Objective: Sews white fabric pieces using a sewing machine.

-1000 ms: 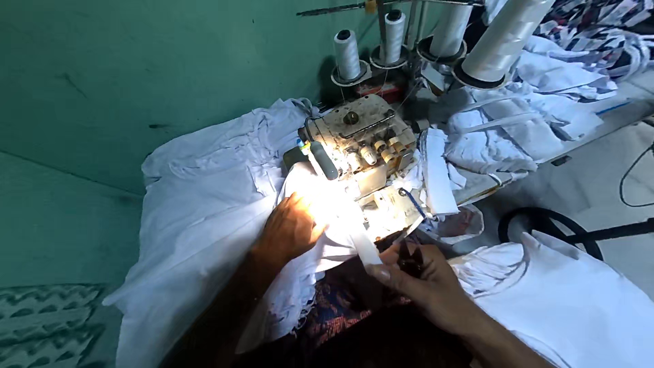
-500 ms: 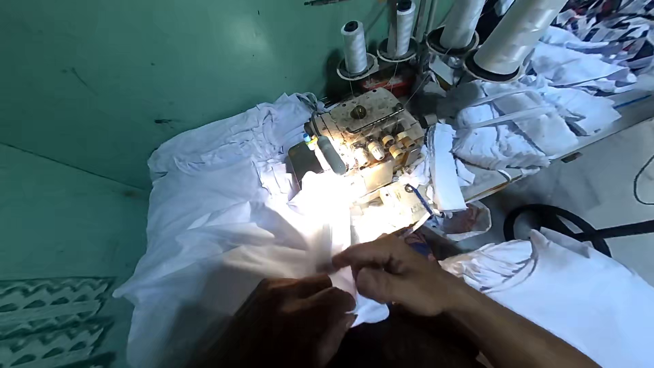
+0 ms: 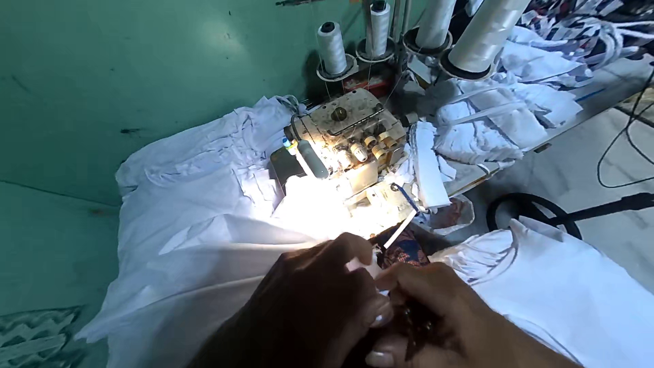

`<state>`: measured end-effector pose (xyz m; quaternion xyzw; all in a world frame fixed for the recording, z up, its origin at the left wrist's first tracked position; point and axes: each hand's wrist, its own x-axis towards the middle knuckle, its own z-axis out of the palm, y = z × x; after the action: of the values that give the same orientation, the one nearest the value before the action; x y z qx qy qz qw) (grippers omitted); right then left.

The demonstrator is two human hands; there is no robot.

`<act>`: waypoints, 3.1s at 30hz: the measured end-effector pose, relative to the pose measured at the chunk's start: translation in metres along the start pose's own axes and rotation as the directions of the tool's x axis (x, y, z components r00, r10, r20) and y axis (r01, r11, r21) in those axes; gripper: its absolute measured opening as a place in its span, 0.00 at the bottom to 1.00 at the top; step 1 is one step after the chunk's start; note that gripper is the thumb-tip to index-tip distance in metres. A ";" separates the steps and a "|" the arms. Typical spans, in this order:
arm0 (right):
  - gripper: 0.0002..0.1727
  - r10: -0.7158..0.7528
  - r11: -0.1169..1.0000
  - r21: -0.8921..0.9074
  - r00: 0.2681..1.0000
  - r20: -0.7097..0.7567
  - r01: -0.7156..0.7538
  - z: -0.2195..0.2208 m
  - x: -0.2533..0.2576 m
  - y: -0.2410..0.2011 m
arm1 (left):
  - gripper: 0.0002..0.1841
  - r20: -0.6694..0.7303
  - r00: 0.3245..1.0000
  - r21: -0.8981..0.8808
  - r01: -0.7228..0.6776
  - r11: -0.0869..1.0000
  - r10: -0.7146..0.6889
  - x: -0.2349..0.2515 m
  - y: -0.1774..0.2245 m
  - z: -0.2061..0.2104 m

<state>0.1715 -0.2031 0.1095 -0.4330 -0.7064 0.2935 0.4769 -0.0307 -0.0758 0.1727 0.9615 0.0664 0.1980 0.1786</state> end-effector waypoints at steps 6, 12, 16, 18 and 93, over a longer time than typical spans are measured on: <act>0.23 -0.018 1.000 -0.012 0.999 0.031 0.018 -0.005 0.004 -0.003 | 0.17 0.042 0.999 0.034 0.029 0.999 -0.030 -0.002 0.001 0.005; 0.27 0.152 0.933 0.347 0.980 -0.132 -0.098 0.005 0.016 0.053 | 0.16 0.082 0.969 -0.230 0.246 0.942 -0.233 -0.033 -0.026 -0.023; 0.30 0.460 0.885 -0.247 0.818 0.345 -0.394 0.029 0.011 0.112 | 0.16 0.094 0.894 -0.047 0.443 0.895 -0.437 -0.062 -0.047 -0.079; 0.30 0.516 0.851 -0.463 0.560 0.648 -0.248 0.063 0.038 0.110 | 0.21 0.082 0.909 0.222 0.382 0.897 -0.408 -0.064 -0.053 -0.101; 0.17 0.367 0.810 0.533 0.920 -0.137 -0.244 0.143 0.142 0.107 | 0.19 0.020 0.921 0.541 0.316 0.779 -0.388 -0.008 -0.056 -0.094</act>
<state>0.0499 -0.0280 0.0269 -0.4327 -0.4638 0.4886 0.5991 -0.0789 0.0045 0.2299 0.9543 0.2850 0.0719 -0.0544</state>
